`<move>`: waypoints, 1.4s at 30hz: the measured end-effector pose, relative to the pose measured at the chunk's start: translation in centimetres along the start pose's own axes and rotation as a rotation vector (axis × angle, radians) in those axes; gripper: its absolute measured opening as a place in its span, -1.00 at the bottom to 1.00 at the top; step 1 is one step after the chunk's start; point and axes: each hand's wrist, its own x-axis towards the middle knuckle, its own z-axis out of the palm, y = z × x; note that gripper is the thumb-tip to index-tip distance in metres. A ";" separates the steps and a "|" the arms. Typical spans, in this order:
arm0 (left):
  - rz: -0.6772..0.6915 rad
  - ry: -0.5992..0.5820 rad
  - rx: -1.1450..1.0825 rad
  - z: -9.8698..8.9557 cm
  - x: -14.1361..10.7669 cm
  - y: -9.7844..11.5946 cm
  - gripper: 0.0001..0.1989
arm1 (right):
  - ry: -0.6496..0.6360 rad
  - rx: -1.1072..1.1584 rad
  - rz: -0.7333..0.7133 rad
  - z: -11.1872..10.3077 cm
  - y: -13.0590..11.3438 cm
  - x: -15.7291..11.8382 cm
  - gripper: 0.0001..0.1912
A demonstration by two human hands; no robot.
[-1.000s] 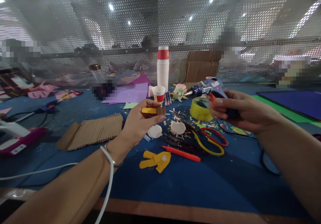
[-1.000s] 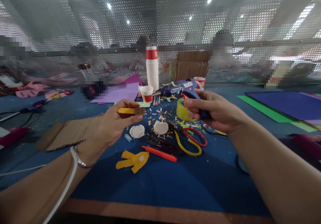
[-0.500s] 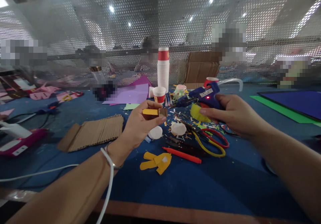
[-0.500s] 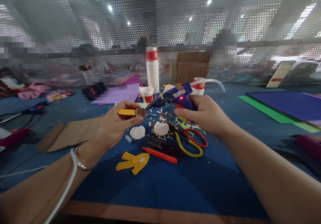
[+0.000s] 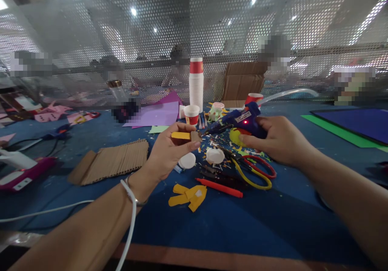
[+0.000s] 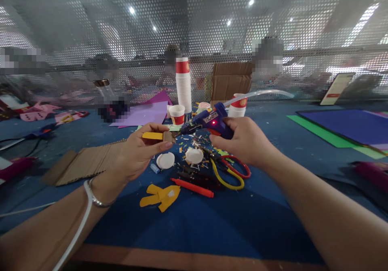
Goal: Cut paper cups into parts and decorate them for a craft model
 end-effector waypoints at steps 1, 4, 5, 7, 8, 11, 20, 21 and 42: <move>0.000 -0.001 -0.002 0.0 0.0 0.0 -0.57 | -0.005 0.000 -0.006 0.0 -0.1 0.0 -0.67; -0.008 -0.015 -0.016 0.0 0.0 0.0 -0.56 | -0.001 -0.010 -0.006 0.0 -0.2 0.0 -0.67; -0.009 -0.018 -0.019 0.1 0.0 0.0 -0.56 | 0.004 -0.017 -0.002 0.0 -0.3 0.0 -0.67; -0.010 -0.018 -0.014 0.1 0.0 0.1 -0.57 | 0.007 -0.033 0.011 0.0 -0.3 0.0 -0.66; -0.009 -0.016 -0.009 0.1 0.0 0.1 -0.57 | 0.004 -0.038 0.017 0.0 -0.3 0.0 -0.66; -0.007 -0.015 -0.004 0.1 0.0 0.1 -0.57 | -0.002 -0.043 0.012 0.0 -0.3 0.1 -0.67; -0.025 -0.027 -0.039 0.0 0.0 0.0 -0.57 | 0.029 -0.141 -0.048 0.1 -0.2 0.1 -0.64; -0.023 -0.029 -0.036 0.0 0.0 0.0 -0.57 | 0.025 -0.152 -0.046 0.1 -0.1 0.1 -0.64; -0.009 -0.017 -0.001 -0.1 0.1 -0.2 -0.57 | -0.002 -0.277 -0.096 0.1 0.6 0.2 -0.72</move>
